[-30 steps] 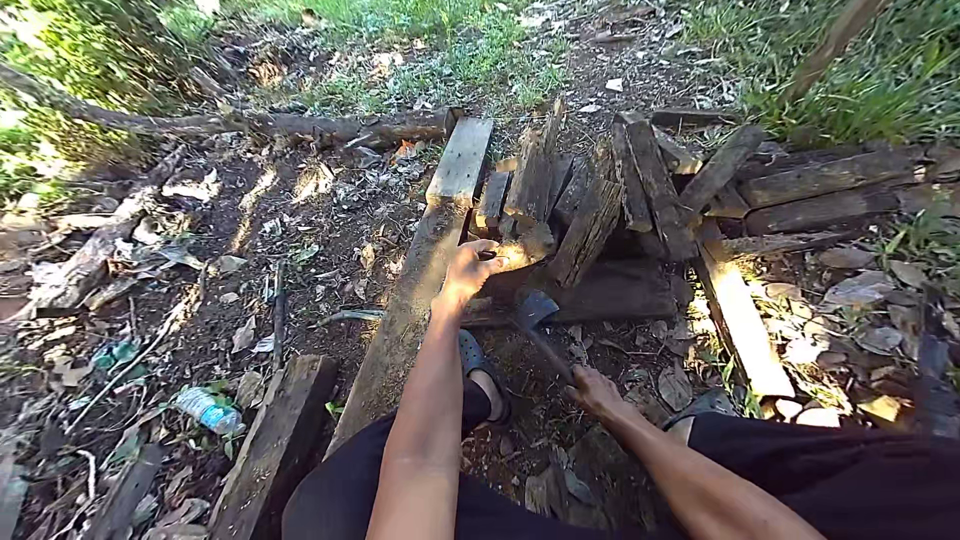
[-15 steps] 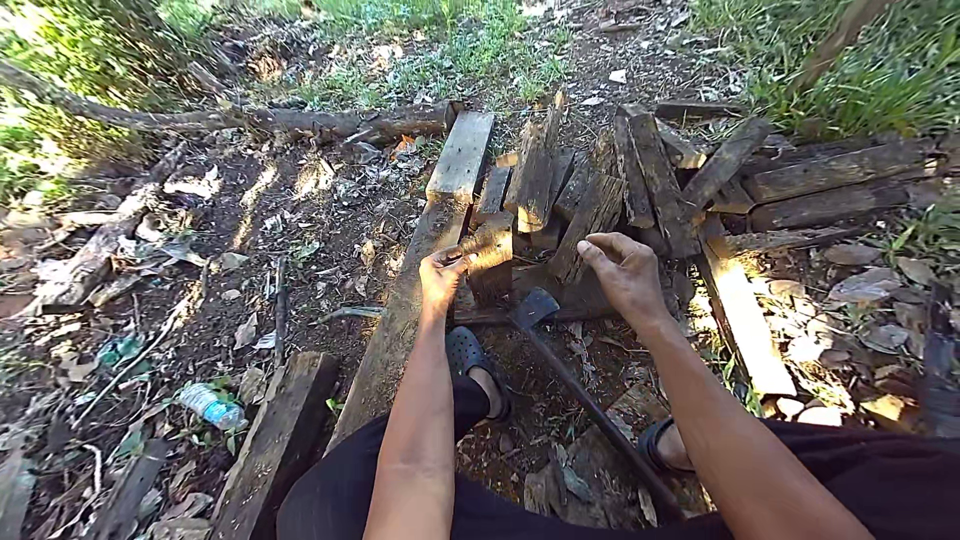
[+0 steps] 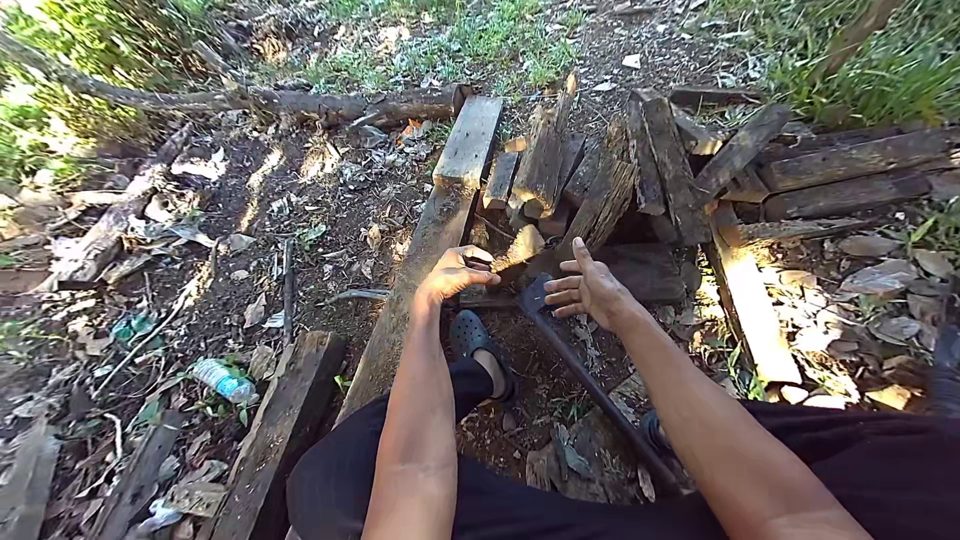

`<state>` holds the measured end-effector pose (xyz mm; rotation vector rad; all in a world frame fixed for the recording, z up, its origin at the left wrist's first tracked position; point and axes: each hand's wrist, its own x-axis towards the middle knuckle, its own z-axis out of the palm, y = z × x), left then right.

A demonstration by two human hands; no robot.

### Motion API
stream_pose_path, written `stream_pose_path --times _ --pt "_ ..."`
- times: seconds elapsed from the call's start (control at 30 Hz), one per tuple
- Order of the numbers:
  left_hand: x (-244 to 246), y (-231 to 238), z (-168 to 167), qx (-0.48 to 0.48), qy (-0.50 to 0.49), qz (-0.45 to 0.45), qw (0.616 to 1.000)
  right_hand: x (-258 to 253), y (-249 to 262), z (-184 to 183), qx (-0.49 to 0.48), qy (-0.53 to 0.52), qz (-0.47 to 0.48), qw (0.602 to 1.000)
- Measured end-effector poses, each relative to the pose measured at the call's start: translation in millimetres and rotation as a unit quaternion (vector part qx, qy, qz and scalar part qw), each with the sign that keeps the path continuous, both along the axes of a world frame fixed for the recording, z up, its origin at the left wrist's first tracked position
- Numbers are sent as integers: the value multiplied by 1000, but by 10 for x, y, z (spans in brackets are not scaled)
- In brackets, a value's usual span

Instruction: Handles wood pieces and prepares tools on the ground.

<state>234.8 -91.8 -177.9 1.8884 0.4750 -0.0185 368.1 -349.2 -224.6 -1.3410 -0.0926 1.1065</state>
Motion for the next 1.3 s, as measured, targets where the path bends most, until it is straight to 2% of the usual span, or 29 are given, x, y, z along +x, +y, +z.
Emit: stream_pose_path --times 0.07,0.1,0.17,0.27,0.33,0.47,0.57,0.7,0.77,0.87,0.93,1.0,1.1,1.17,1.3 --pt "-94 5 -2 -64 29 -23 997 -97 96 -110 42 86 13 995" --pt "-159 -1 -70 -95 25 2 995 -136 129 -159 52 115 9 992" --pt "-350 -94 -257 -155 16 112 981 -205 129 -242 38 156 -18 987" --pt "-407 -202 -677 -218 59 279 933 -298 -51 -531 -19 185 -55 981" --pt "-338 -251 -986 -228 106 338 907 -350 -194 -802 -40 203 -84 975" --pt "-276 -422 -1328 -221 161 328 904 -442 -392 -1175 -59 212 -96 971" --pt "-239 -467 -1387 -191 170 304 918 -462 -404 -1204 -48 194 -95 975" --pt "-164 -333 -1205 -105 130 252 953 -367 -235 -850 -53 183 -89 978" --pt "-121 -246 -870 -94 61 214 970 -261 -91 -580 -67 173 -71 980" --pt "-97 -98 -344 -136 -25 121 983 -57 98 -230 -36 159 -3 987" --pt "-85 -82 -52 -116 -39 38 992 69 214 -66 12 168 25 985" --pt "-35 -147 157 -70 -8 -17 997 190 346 -33 68 179 47 980" --pt "137 -232 225 27 39 -41 998 265 517 56 129 166 61 976" --pt "292 -207 130 122 12 -27 992 301 553 44 127 124 65 982" --pt "466 -47 -16 218 -74 43 972 214 219 -336 -33 -50 66 996"
